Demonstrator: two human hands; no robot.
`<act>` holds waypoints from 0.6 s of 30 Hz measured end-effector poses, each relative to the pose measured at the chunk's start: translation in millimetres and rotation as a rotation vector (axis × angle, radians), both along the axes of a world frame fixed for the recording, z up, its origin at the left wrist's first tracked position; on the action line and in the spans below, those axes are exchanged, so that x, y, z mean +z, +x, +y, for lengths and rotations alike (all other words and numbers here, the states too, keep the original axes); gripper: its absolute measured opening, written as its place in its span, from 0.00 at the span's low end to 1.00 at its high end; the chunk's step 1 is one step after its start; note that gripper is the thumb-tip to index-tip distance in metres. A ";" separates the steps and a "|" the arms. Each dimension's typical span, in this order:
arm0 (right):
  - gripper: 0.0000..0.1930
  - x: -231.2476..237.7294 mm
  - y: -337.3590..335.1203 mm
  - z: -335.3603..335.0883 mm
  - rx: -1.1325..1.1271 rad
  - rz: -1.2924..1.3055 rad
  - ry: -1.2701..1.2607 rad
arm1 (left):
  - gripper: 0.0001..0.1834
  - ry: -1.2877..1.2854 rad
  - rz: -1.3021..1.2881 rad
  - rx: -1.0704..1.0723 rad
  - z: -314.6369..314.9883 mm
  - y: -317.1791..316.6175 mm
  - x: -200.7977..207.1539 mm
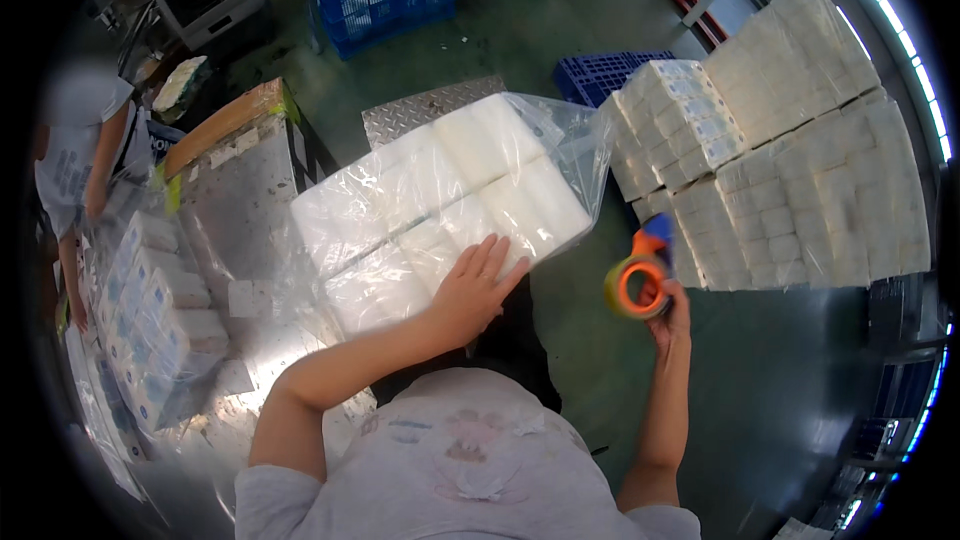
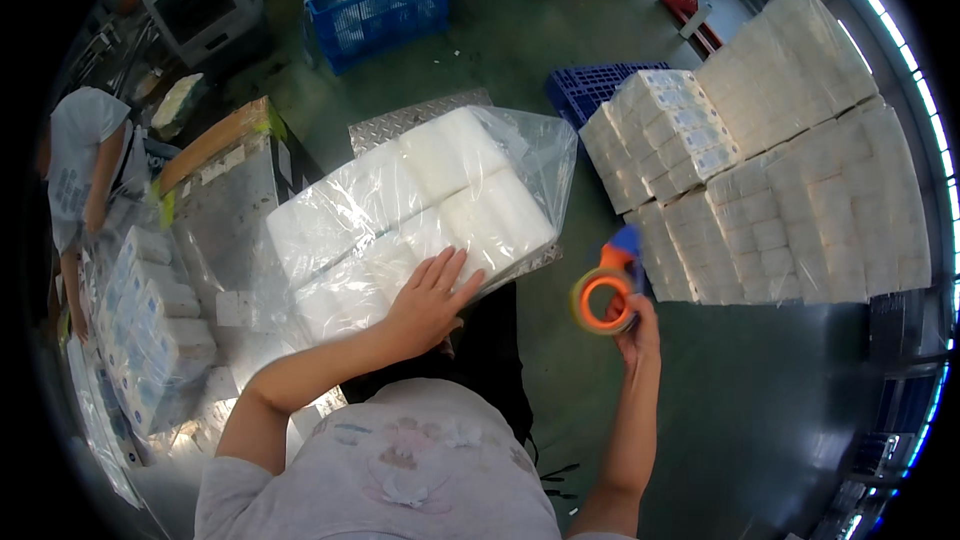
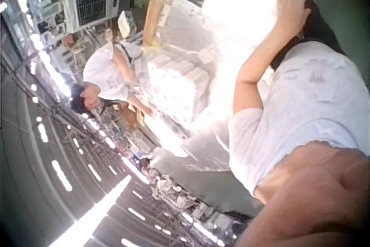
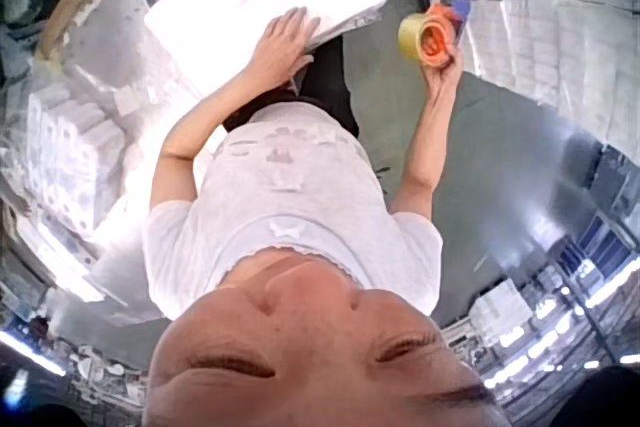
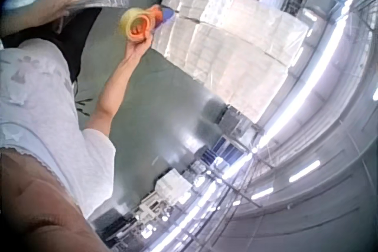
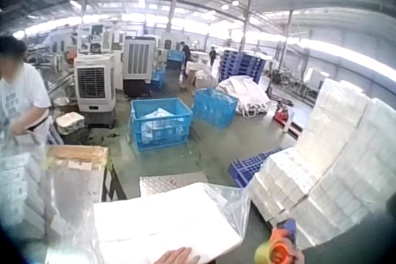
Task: The person packs paper rolls into large plastic bags on a metal table, seals a bag using a tape dispenser, and then moves to a crate to sort individual rolls into another plastic bag.
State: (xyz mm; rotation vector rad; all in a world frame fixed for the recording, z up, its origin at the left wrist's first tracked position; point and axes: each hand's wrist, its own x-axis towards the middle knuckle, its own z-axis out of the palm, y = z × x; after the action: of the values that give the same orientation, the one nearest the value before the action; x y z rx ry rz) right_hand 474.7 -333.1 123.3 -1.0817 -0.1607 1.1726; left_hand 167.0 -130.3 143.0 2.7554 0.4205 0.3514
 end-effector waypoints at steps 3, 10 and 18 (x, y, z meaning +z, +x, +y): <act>0.24 53.6 -26.6 77.8 -0.238 0.072 0.248 | 0.38 -0.227 -0.100 0.251 1.5 -31.7 17.3; 0.19 27.7 0.4 201.8 0.122 -0.289 0.066 | 0.33 -0.048 -0.409 1.242 -35.3 -178.8 -6.6; 0.14 -15.1 8.1 245.3 0.165 -0.229 0.142 | 0.24 -1.703 -1.469 1.305 -35.4 -208.1 -53.7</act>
State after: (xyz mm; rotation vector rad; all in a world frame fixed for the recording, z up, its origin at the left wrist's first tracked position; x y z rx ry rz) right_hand 482.9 -87.9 108.2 -1.0901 -0.5129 1.1621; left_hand -41.0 -165.8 89.3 0.0354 1.1138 1.2287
